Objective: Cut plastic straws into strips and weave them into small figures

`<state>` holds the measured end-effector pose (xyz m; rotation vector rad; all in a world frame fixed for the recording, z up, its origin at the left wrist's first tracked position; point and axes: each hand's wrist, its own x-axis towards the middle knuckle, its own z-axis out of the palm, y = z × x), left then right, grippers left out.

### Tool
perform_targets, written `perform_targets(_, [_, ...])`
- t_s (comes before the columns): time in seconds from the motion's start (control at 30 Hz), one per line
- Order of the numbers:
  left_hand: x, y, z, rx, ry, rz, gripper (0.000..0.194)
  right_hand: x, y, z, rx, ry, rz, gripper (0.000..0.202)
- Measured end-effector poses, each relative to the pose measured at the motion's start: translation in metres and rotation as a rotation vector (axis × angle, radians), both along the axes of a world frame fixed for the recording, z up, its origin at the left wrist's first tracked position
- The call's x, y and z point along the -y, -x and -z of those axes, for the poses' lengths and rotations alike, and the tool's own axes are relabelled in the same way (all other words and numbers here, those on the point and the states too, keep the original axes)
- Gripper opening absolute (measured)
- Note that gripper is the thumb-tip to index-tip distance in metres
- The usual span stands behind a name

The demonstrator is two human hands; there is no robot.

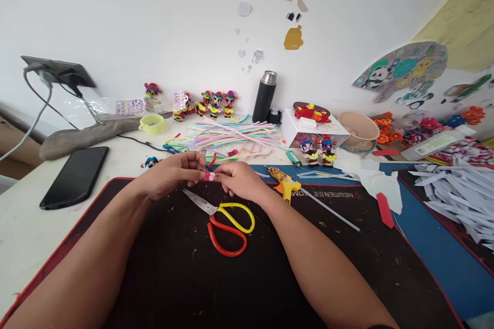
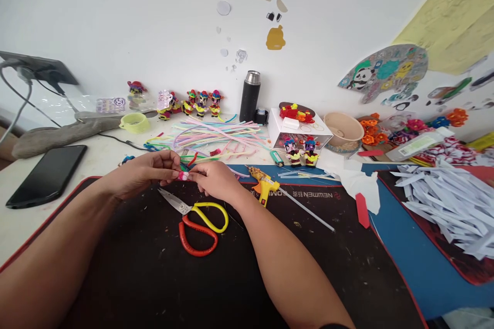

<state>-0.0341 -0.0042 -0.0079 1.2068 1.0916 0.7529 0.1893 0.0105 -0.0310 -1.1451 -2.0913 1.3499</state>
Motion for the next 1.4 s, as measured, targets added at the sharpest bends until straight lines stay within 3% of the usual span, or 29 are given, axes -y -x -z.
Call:
perform_targets(0.17, [-0.005, 0.0, 0.011, -0.209, -0.095, 0.063, 0.029, 0.002, 0.0, -0.007, 0.133, -0.127, 0.022, 0.02])
perform_targets(0.37, [-0.008, -0.007, 0.026, -0.302, -0.163, 0.058, 0.029, 0.006, 0.005, -0.01, 0.323, -0.381, 0.027, 0.02])
perform_targets(0.67, [-0.01, -0.012, 0.027, -0.409, -0.267, -0.25, 0.031, 0.013, 0.008, -0.011, 0.475, -0.503, 0.037, 0.033])
perform_targets(0.87, [-0.009, -0.02, 0.024, -0.233, -0.196, -0.364, 0.034, 0.014, 0.012, -0.009, 0.44, -0.481, 0.055, 0.031])
perform_targets(1.03, [-0.006, -0.023, 0.02, 0.029, -0.06, -0.386, 0.038, 0.014, 0.014, -0.008, 0.308, -0.428, 0.083, 0.026])
perform_targets(1.27, [-0.005, -0.014, 0.009, 0.221, 0.08, -0.335, 0.038, 0.008, 0.009, -0.002, 0.053, -0.11, 0.028, 0.029])
perform_targets(1.4, [-0.002, -0.009, 0.002, 0.204, 0.108, -0.193, 0.036, 0.005, 0.004, -0.001, 0.02, -0.029, -0.011, 0.031])
